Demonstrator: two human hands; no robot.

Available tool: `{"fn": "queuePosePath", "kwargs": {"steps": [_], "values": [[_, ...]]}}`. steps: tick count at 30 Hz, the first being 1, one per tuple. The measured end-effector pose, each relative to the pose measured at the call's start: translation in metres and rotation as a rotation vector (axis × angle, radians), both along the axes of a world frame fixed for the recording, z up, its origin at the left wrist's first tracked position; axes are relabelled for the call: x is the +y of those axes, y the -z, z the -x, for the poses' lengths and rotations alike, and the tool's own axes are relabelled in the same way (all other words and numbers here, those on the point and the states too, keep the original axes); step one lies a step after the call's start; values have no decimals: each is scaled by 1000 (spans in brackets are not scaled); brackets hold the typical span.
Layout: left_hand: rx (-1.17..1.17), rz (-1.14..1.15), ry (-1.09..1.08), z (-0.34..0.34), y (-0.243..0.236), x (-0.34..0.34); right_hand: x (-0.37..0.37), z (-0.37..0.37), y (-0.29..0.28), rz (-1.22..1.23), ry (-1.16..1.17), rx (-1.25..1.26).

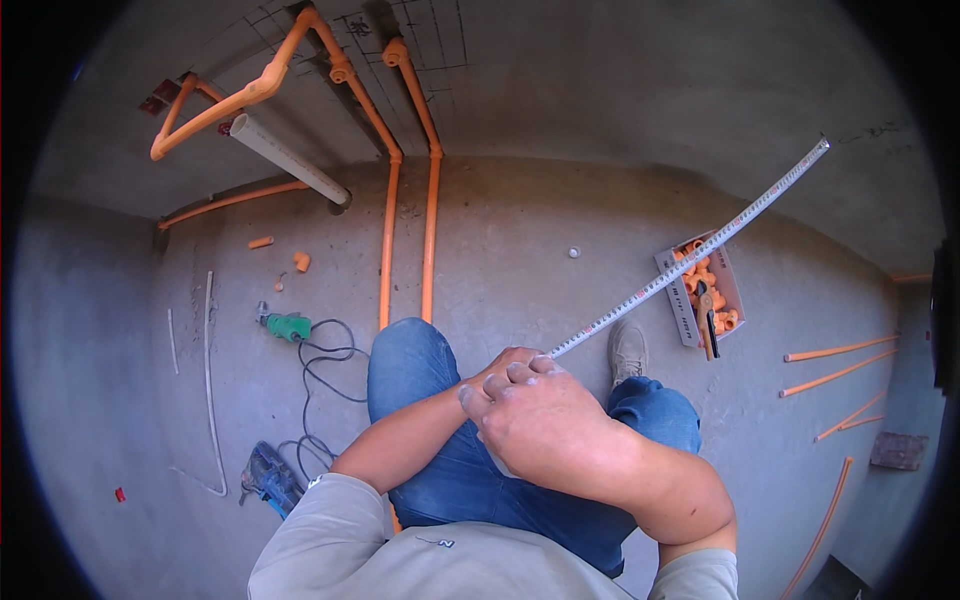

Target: The person measures a length of orange plastic pipe on the floor with a tape measure and then uses a manual pipe cutter to cut through another piece of orange pipe.

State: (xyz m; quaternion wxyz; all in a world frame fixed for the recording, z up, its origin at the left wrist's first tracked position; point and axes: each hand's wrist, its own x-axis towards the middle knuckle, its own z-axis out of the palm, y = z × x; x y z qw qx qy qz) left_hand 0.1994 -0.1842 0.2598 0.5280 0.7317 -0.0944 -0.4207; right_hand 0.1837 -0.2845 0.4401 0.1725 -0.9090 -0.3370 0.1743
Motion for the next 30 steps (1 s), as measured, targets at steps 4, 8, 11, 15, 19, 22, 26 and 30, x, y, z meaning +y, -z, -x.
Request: {"fn": "queuePosePath", "kwargs": {"steps": [4, 8, 11, 15, 19, 22, 26, 30], "values": [[-19, -27, -98, 15, 2, -5, 0, -1, 0, 15, -9, -21], [-1, 58, -345, 31, 19, -12, 0, 0, 1, -5, 5, -11], [87, -96, -213, 22, 36, -7, 0, 0, 0, -2, 5, -10], [93, -169, -21, 10, 44, 2, 0, -3, -3, 14, 6, 3], [83, -118, 143, -2, 39, 7, 0, -6, -4, -17, -10, 19], [105, -84, 179, -7, 33, 9, 1, -7, -4, 24, -6, -13], [93, -91, 173, -7, 24, 8, 1, -7, -5, 21, 9, 25], [82, -145, 205, -5, 24, 6, 1, -10, -6, -13, 8, 5]]}}
